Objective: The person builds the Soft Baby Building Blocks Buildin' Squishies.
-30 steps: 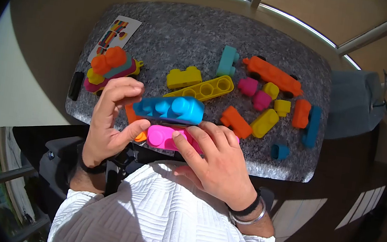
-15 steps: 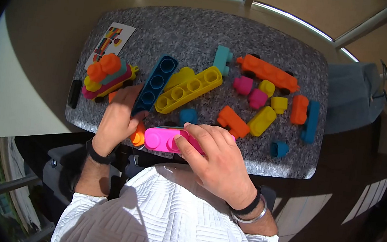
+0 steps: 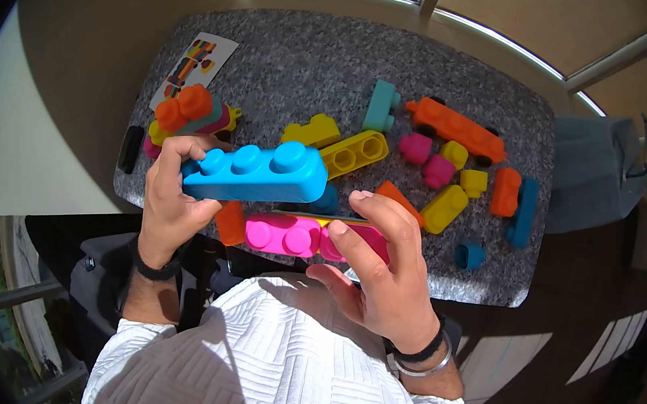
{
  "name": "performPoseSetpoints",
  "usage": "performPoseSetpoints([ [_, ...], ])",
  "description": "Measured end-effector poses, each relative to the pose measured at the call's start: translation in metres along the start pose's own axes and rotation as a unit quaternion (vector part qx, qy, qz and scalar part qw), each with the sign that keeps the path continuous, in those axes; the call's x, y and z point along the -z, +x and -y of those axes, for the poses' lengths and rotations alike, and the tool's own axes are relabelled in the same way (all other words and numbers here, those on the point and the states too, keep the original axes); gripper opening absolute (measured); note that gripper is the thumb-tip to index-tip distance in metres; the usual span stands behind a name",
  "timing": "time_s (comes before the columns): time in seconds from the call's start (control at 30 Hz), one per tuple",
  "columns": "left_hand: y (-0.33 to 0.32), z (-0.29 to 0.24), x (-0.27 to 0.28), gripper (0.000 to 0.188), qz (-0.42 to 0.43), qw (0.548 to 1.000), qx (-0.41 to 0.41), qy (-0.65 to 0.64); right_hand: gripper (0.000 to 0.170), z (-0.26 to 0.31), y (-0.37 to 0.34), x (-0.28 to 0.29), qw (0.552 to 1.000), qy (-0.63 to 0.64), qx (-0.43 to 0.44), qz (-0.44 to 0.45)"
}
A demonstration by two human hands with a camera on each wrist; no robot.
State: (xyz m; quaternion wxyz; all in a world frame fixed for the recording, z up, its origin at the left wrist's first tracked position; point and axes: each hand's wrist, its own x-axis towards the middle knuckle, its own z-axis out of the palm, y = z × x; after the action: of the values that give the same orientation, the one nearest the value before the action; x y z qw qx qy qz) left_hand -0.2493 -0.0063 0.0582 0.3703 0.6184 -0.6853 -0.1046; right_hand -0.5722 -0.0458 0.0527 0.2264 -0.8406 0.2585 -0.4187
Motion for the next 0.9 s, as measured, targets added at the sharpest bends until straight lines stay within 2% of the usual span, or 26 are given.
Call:
performPoseSetpoints([
  [0.03, 0.003, -0.005, 0.001, 0.066, -0.013, 0.998, -0.063, -0.028, 0.101, 0.001, -0.002, 0.006, 1.0, -0.017, -0.007, 0.004],
  [0.07, 0.002, -0.014, 0.001, 0.073, -0.032, 0.993, -0.106, -0.037, 0.107, -0.001, -0.003, 0.007, 1.0, 0.01, -0.005, -0.019],
  [0.13, 0.003, -0.03, 0.001, 0.075, -0.043, 0.981, -0.184, -0.045, 0.116, 0.002, -0.003, 0.013, 0.999, 0.036, -0.008, -0.038],
  [0.17, 0.001, -0.039, 0.0, 0.069, -0.025, 0.978, -0.203, -0.046, 0.107, 0.003, 0.003, 0.011, 0.995, 0.066, 0.015, -0.071],
  [0.2, -0.002, -0.044, -0.003, 0.066, -0.005, 0.975, -0.217, -0.049, 0.107, 0.001, 0.001, 0.013, 0.995, 0.065, 0.013, -0.069],
  [0.27, -0.007, -0.052, -0.011, 0.06, 0.028, 0.972, -0.226, -0.06, 0.093, -0.003, -0.003, 0.019, 0.995, 0.086, 0.046, -0.025],
  [0.3, -0.011, -0.052, -0.02, 0.062, 0.026, 0.972, -0.22, -0.073, 0.074, 0.005, -0.004, 0.021, 0.999, 0.049, 0.019, -0.005],
  [0.33, -0.012, -0.053, -0.021, 0.062, 0.026, 0.972, -0.221, -0.075, 0.067, 0.007, 0.002, 0.031, 0.998, 0.036, -0.005, 0.057],
  [0.4, -0.011, -0.054, -0.022, 0.07, 0.073, 0.978, -0.179, -0.073, 0.059, 0.006, 0.005, 0.037, 0.997, -0.012, -0.017, 0.076],
  [0.53, -0.013, -0.046, -0.019, 0.077, 0.127, 0.98, -0.134, -0.071, 0.057, -0.003, 0.001, 0.041, 0.998, -0.025, -0.024, 0.047],
  [0.63, -0.019, -0.039, -0.016, 0.083, 0.161, 0.978, -0.117, -0.068, 0.061, 0.002, 0.007, 0.037, 0.987, -0.005, -0.082, 0.136],
  [0.67, -0.02, -0.038, -0.015, 0.084, 0.173, 0.976, -0.109, -0.069, 0.061, 0.001, 0.005, 0.037, 0.987, -0.004, -0.083, 0.136],
  [0.9, -0.024, -0.031, -0.014, 0.081, 0.162, 0.977, -0.108, -0.086, 0.062, 0.002, 0.0, 0.025, 0.981, -0.115, -0.048, 0.151],
])
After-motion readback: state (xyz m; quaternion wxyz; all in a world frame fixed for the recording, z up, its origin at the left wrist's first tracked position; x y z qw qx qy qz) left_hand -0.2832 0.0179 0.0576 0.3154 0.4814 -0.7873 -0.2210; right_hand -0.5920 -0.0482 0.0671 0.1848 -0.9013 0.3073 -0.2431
